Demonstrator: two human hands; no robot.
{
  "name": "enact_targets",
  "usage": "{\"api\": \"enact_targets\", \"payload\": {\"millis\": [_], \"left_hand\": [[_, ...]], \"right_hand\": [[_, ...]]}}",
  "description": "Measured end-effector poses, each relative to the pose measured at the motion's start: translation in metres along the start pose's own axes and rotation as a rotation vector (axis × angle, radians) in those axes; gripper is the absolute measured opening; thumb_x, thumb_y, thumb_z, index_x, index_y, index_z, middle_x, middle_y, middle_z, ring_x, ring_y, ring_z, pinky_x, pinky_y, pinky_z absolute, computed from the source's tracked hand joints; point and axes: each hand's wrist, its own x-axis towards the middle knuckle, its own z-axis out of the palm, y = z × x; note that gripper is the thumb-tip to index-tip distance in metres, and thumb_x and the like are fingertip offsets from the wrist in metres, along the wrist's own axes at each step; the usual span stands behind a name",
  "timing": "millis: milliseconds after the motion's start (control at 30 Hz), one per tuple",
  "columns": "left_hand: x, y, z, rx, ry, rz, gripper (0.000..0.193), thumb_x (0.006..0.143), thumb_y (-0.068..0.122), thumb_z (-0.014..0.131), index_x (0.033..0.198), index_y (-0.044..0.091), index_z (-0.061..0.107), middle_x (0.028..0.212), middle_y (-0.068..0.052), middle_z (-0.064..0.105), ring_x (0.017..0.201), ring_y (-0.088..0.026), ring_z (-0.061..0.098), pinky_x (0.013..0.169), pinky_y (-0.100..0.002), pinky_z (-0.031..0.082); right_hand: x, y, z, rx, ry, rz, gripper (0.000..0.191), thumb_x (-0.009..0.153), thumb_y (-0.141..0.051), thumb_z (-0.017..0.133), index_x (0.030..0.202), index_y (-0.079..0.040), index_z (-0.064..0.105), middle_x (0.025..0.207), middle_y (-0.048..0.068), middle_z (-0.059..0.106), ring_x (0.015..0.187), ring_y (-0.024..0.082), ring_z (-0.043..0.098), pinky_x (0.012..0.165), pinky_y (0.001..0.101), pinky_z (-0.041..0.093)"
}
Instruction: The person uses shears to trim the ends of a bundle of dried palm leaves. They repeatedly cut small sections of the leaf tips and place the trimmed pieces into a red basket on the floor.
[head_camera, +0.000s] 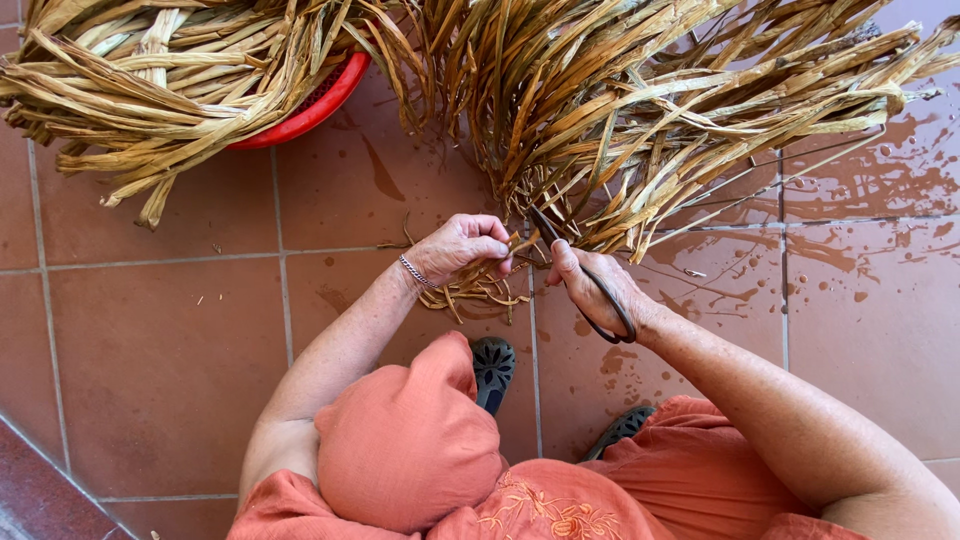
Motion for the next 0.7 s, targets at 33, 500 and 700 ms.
{"api": "enact_targets", "payload": {"millis": [33,500,700], "left_hand": [[0.0,0.001,-0.002,0.193,0.0,-0.068,0.009,0.095,0.007,0.067,0.102,0.001,0.067,0.091,-0.013,0.075,0.085,-0.02,0.073,0.081,-0.037,0.061],[0.012,0.004,-0.013,1.722,0.256,-0.45,0.027,0.089,0.03,0.064,0.104,0.014,0.079,0.099,-0.014,0.076,0.098,-0.031,0.072,0.101,-0.05,0.05],[0.046,-0.017,-0.022,1.213,0.193,0.128,0.046,0.098,0.019,0.058,0.144,0.015,0.055,0.095,-0.009,0.079,0.087,-0.024,0.075,0.088,-0.042,0.058]], "right_hand": [[0.0,0.0,-0.001,0.011,-0.014,0.02,0.088,0.099,-0.07,0.016,0.102,-0.005,0.075,0.089,0.017,0.073,0.094,0.033,0.07,0.091,0.0427,0.051],[-0.007,-0.002,-0.035,0.93,-0.028,0.158,0.086,0.095,-0.076,0.016,0.116,-0.003,0.056,0.066,0.0,0.046,0.049,0.011,0.039,0.049,0.0266,0.035],[-0.029,0.015,-0.043,0.935,0.038,0.225,0.09,0.094,-0.079,0.014,0.114,-0.003,0.057,0.066,0.001,0.044,0.049,0.011,0.038,0.049,0.0255,0.033]]}}
